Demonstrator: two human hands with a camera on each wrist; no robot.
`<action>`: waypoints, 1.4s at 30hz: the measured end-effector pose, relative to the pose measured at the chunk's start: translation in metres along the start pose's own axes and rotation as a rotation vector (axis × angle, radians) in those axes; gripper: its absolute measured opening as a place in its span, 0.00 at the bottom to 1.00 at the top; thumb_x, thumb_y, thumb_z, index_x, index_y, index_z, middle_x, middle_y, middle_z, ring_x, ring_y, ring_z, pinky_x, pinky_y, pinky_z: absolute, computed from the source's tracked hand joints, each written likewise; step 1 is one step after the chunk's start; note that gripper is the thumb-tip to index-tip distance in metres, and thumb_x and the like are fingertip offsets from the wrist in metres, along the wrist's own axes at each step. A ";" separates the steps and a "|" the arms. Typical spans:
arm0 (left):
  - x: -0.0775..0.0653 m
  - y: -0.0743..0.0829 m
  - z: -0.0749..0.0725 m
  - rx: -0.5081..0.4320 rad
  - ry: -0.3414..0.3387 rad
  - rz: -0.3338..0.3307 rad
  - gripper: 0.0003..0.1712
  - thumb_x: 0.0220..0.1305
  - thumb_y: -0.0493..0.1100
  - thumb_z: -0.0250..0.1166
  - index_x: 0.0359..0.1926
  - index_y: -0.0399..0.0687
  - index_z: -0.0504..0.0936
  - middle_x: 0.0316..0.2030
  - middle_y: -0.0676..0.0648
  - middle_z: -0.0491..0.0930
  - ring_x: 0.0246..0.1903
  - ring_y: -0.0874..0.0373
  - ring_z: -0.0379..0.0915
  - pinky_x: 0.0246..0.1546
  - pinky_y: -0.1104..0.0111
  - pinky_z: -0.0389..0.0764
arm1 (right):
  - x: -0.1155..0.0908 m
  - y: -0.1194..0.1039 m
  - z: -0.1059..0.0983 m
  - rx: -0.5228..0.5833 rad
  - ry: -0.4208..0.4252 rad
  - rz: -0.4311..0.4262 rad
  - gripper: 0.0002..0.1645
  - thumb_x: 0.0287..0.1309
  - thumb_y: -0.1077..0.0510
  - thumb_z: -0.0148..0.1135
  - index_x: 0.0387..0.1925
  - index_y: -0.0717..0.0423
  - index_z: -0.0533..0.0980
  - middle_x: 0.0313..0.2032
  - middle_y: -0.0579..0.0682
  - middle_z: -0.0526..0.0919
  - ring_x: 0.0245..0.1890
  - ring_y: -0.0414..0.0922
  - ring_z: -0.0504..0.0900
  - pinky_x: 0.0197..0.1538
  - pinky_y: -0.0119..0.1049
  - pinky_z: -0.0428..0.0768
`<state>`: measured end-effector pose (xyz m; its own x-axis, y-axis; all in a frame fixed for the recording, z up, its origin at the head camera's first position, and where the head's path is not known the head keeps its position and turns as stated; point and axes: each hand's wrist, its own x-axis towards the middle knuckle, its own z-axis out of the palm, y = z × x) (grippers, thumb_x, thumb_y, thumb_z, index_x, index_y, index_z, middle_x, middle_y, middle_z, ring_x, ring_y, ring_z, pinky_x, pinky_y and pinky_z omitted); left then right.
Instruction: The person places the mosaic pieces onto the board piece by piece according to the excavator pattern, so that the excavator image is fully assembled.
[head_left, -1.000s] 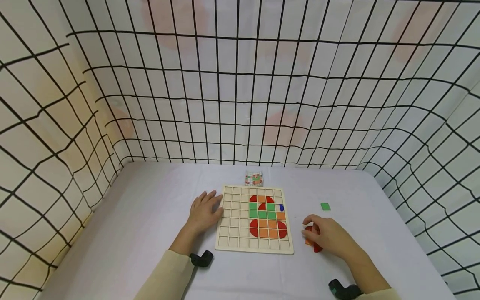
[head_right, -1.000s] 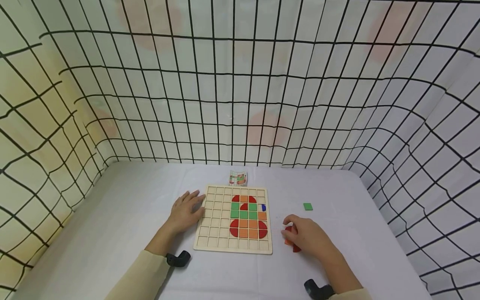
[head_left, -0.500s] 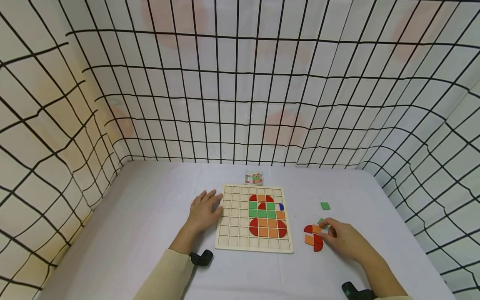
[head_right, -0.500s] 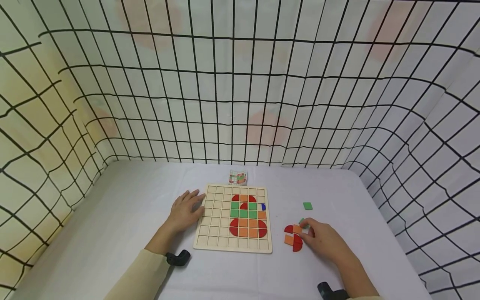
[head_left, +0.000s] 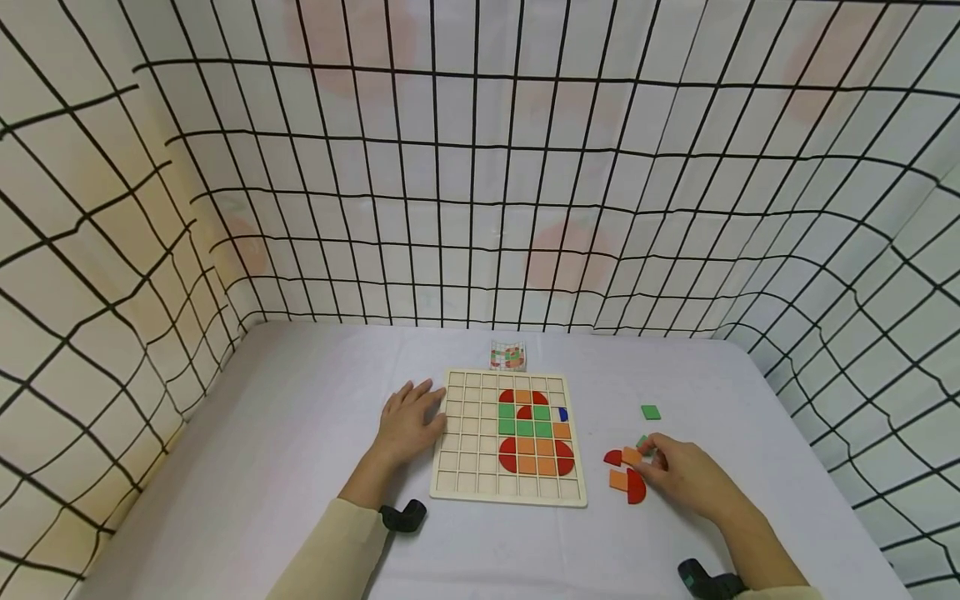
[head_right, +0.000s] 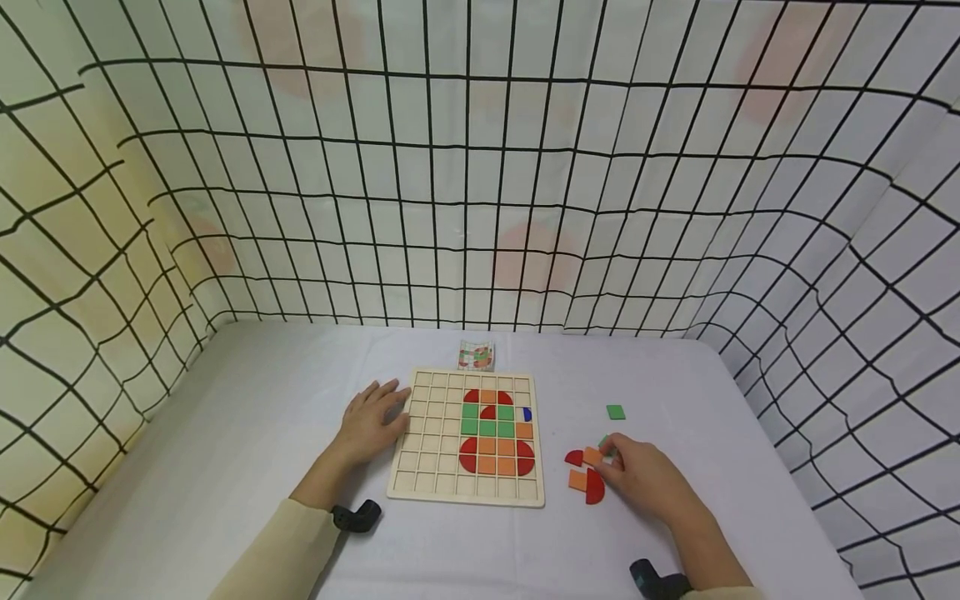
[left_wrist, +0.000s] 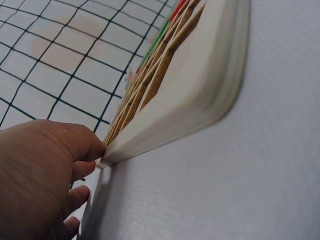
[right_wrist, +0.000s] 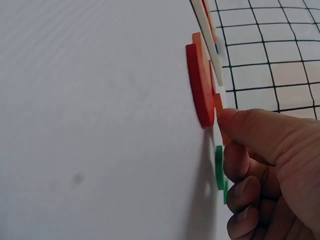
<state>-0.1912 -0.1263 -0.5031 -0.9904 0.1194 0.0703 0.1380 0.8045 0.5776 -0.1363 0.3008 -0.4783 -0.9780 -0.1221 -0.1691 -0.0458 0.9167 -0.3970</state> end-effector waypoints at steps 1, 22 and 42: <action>0.000 0.000 0.000 0.001 0.000 -0.001 0.30 0.69 0.50 0.59 0.70 0.49 0.75 0.75 0.40 0.66 0.78 0.36 0.50 0.76 0.36 0.47 | 0.001 -0.002 -0.001 0.000 0.003 0.002 0.18 0.62 0.46 0.70 0.46 0.53 0.78 0.22 0.45 0.72 0.25 0.42 0.70 0.26 0.31 0.67; 0.000 0.000 -0.002 -0.009 -0.006 0.010 0.30 0.70 0.50 0.59 0.70 0.49 0.75 0.75 0.41 0.66 0.78 0.36 0.50 0.77 0.37 0.48 | 0.024 -0.084 0.013 0.042 -0.038 -0.123 0.17 0.64 0.46 0.69 0.49 0.47 0.79 0.23 0.42 0.73 0.21 0.39 0.70 0.22 0.29 0.65; 0.001 -0.001 -0.003 -0.005 -0.018 0.004 0.30 0.70 0.50 0.59 0.70 0.50 0.75 0.75 0.41 0.66 0.78 0.36 0.50 0.77 0.37 0.48 | 0.061 -0.134 0.042 0.003 -0.011 -0.300 0.14 0.64 0.44 0.68 0.47 0.44 0.81 0.17 0.38 0.72 0.18 0.36 0.69 0.24 0.28 0.66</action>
<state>-0.1919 -0.1284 -0.5011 -0.9894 0.1333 0.0578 0.1419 0.8011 0.5814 -0.1811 0.1544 -0.4731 -0.9187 -0.3913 -0.0539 -0.3315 0.8380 -0.4335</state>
